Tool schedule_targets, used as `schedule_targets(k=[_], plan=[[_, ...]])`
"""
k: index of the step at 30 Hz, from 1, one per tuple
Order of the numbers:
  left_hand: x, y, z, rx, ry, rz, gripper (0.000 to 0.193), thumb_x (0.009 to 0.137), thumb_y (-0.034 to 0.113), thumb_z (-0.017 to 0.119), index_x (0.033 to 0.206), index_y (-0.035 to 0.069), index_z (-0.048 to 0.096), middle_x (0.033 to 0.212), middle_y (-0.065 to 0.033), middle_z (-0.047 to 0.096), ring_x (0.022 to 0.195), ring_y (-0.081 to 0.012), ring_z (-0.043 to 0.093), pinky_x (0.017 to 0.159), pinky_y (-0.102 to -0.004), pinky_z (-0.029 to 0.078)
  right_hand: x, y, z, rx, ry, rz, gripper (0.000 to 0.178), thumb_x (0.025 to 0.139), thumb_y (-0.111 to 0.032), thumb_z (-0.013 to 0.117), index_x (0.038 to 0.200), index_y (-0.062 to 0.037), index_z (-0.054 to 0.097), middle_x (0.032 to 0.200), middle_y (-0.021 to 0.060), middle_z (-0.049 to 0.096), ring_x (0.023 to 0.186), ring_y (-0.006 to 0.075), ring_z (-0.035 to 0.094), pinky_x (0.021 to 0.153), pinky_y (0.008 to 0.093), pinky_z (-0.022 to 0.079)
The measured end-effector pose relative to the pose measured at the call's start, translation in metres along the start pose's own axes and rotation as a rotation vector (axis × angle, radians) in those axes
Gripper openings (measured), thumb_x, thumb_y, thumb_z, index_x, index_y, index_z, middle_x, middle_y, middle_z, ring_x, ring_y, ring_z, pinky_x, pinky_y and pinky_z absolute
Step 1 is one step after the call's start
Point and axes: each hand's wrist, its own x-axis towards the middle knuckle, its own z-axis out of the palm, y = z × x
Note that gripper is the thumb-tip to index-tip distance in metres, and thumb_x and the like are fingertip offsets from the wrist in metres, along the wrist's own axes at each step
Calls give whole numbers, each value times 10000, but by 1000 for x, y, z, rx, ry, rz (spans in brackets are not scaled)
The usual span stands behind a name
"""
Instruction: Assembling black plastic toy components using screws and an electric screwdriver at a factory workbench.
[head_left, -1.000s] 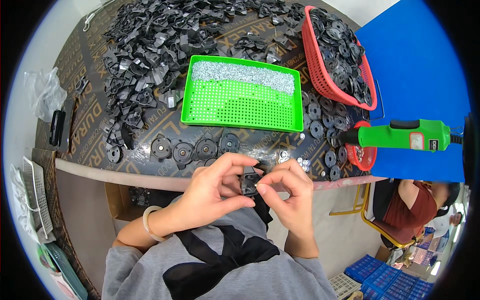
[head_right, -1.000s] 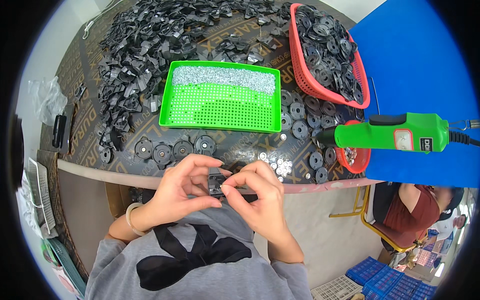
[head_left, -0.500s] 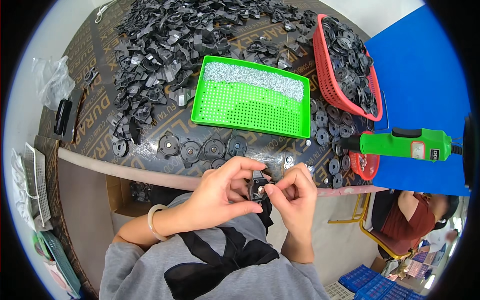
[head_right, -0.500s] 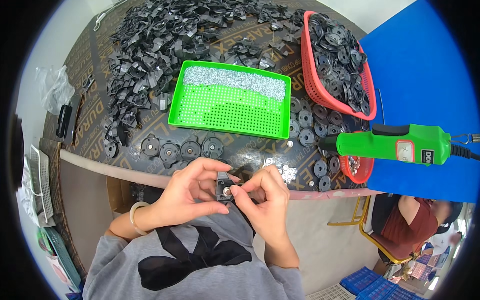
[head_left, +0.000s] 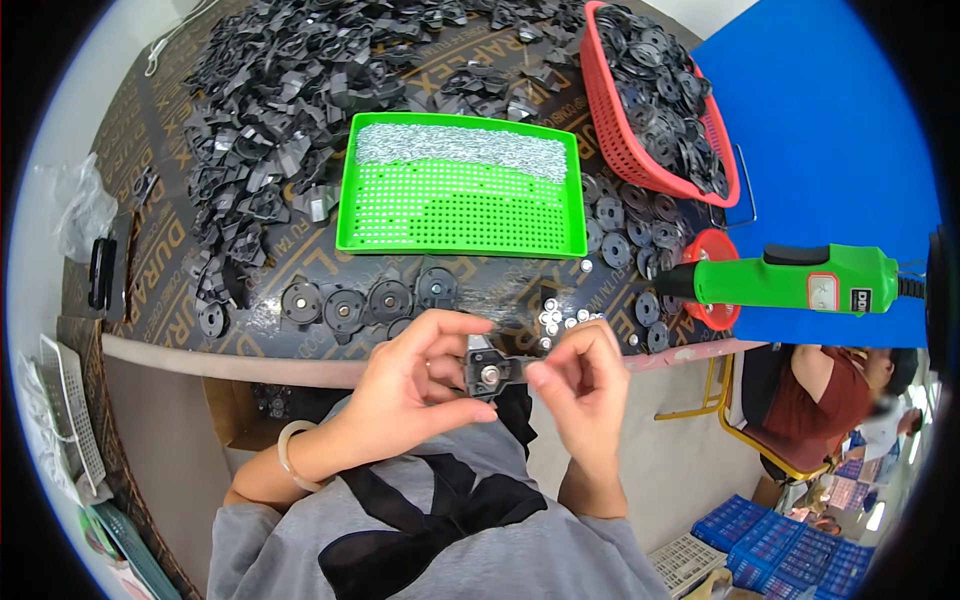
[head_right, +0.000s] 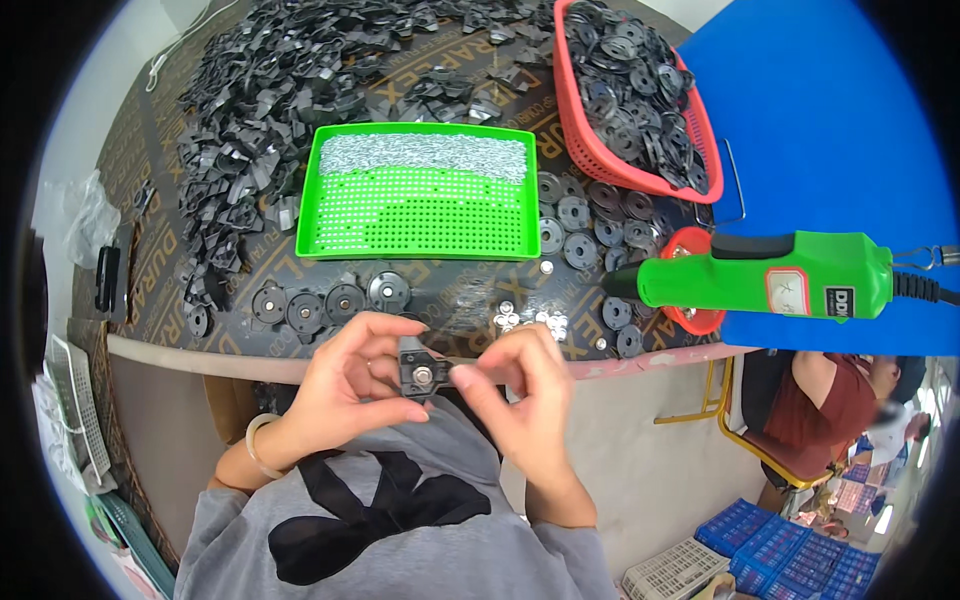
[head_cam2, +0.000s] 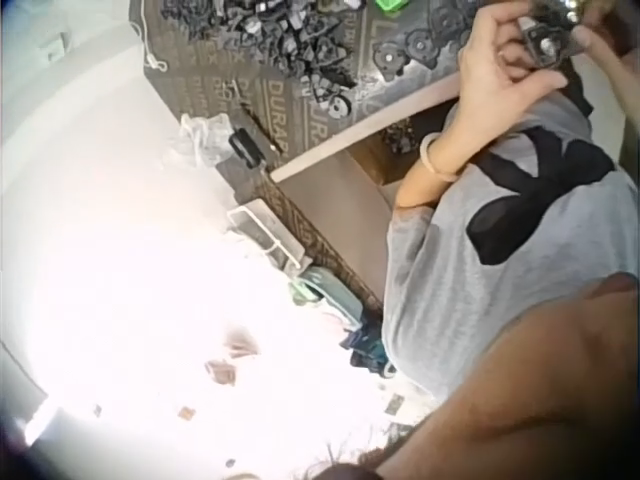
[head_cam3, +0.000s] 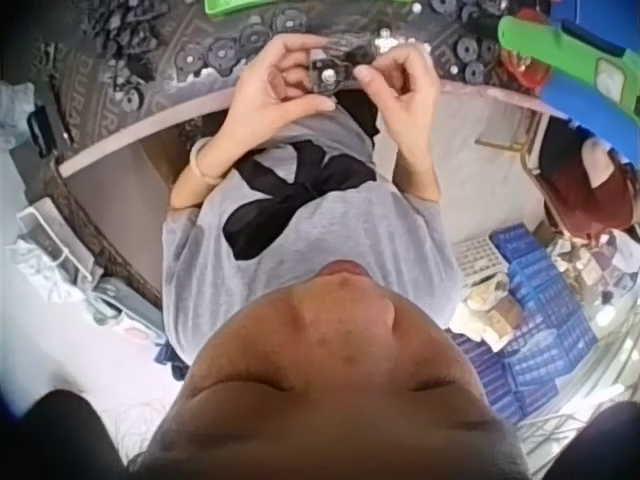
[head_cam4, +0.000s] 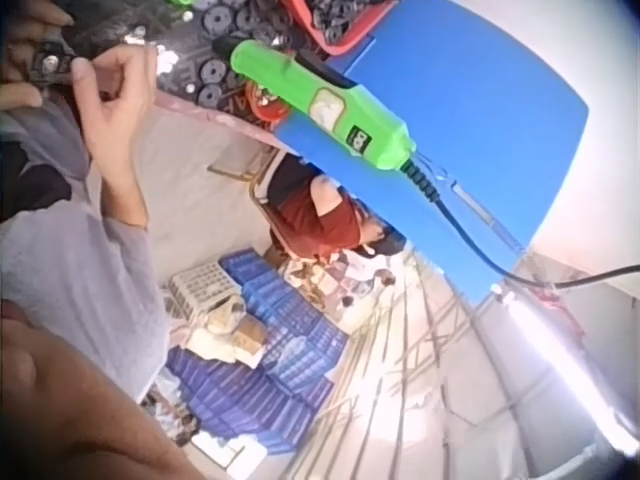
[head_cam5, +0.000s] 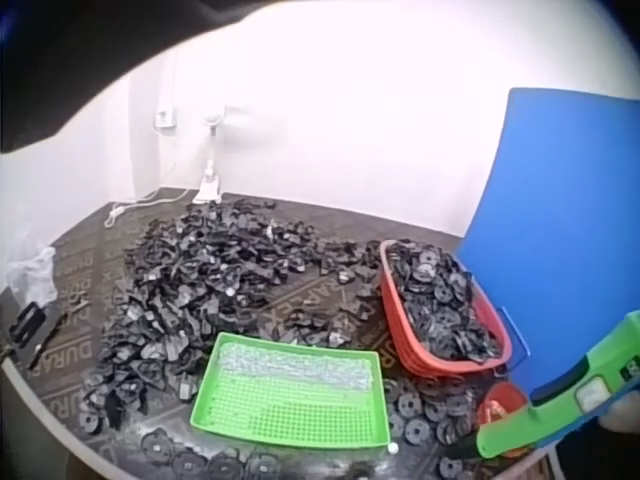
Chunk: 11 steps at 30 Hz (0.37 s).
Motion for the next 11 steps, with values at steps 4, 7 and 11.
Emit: schedule_targets(k=[4,7,11], plan=[[-3,1,-4,-20,-8,10,687,780,-132,759,1363,21,429,1174,-115,630,973,-134,664,785,-269,599,11,19,-56,-445,345,110,138,841,-111,777,914,-21,701,842,12,628,632,81,467,546,267,397],[0,-1,-3,-18,-36,-7,691,777,-135,760,1363,20,429,1184,-116,627,969,-131,664,782,-270,599,12,44,-93,-844,426,114,197,833,-128,767,986,-17,711,875,91,670,677,208,550,616,330,465],[1,0,0,-22,-26,-4,697,775,-136,761,1367,21,427,1191,-118,627,965,-130,664,781,-269,597,19,63,-95,-832,388,112,229,841,-158,764,1023,-27,715,968,120,697,869,254,653,760,378,509]])
